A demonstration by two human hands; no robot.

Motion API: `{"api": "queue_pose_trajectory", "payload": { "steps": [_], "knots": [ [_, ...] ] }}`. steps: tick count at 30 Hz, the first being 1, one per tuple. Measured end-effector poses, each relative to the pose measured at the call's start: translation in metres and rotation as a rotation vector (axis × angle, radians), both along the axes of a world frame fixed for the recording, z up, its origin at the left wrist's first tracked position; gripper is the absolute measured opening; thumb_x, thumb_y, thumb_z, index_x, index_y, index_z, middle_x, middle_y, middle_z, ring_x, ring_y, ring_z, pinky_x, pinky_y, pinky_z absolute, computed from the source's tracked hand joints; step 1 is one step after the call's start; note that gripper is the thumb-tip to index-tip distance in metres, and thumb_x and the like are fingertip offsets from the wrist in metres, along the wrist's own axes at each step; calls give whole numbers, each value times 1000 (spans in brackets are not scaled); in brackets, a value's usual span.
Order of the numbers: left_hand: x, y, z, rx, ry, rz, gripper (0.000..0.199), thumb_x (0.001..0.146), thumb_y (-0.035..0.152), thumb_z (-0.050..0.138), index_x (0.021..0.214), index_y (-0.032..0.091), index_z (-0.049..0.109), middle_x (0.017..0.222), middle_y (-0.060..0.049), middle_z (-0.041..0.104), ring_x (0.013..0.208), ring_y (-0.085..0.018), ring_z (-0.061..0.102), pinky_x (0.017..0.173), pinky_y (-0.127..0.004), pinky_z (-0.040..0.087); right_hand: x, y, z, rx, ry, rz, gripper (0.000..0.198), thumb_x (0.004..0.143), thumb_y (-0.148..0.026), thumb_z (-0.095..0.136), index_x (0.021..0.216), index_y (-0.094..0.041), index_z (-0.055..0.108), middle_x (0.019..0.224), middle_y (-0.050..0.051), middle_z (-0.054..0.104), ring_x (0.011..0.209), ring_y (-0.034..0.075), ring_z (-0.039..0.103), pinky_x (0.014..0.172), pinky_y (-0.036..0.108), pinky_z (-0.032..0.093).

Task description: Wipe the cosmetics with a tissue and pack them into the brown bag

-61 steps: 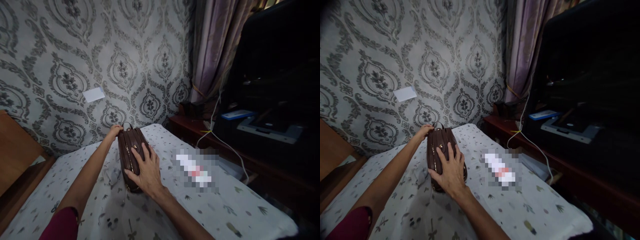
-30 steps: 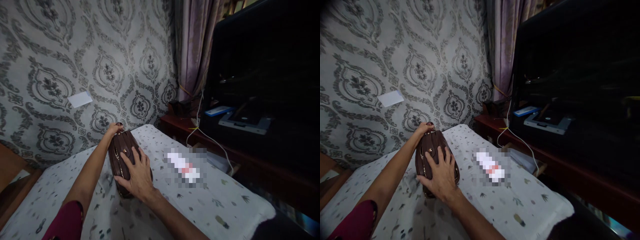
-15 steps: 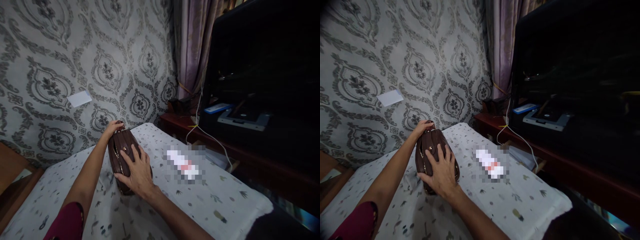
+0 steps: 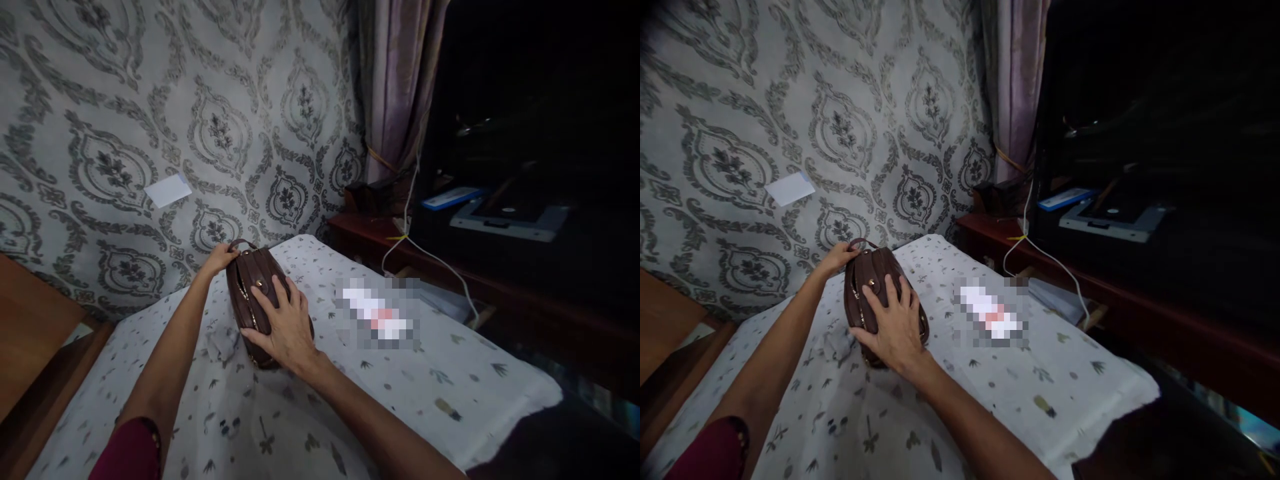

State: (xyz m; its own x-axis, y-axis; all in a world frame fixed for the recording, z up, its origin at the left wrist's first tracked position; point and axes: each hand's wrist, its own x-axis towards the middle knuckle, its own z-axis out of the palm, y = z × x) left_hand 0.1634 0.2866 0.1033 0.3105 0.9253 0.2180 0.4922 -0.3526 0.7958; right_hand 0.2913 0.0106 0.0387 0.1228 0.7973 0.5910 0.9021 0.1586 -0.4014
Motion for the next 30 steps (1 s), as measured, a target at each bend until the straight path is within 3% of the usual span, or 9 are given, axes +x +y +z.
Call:
{"api": "queue_pose_trajectory", "payload": {
  "steps": [12,24,30],
  "knots": [
    [-2,-13,-1,89,18,87,15,66,33,68,69,19,64,53,1,57,65,-20,56,56,-25,37,1,1,-3,49,-4,4,76,80,-69,62,145,-32,48,156,16,35,141,42,28,106,60,33],
    [-6,-27,12,15,38,-32,28,64,42,71,74,17,64,65,-2,63,70,-19,57,65,-28,43,0,-2,1,14,4,5,76,79,-68,64,144,-31,50,156,16,35,141,42,27,107,60,32],
    [13,-30,25,20,86,-91,31,59,44,74,74,19,65,70,-1,64,72,-19,55,63,-27,40,1,0,-4,53,33,27,75,79,-65,66,143,-29,51,156,16,35,142,42,25,108,61,31]
  ]
}}
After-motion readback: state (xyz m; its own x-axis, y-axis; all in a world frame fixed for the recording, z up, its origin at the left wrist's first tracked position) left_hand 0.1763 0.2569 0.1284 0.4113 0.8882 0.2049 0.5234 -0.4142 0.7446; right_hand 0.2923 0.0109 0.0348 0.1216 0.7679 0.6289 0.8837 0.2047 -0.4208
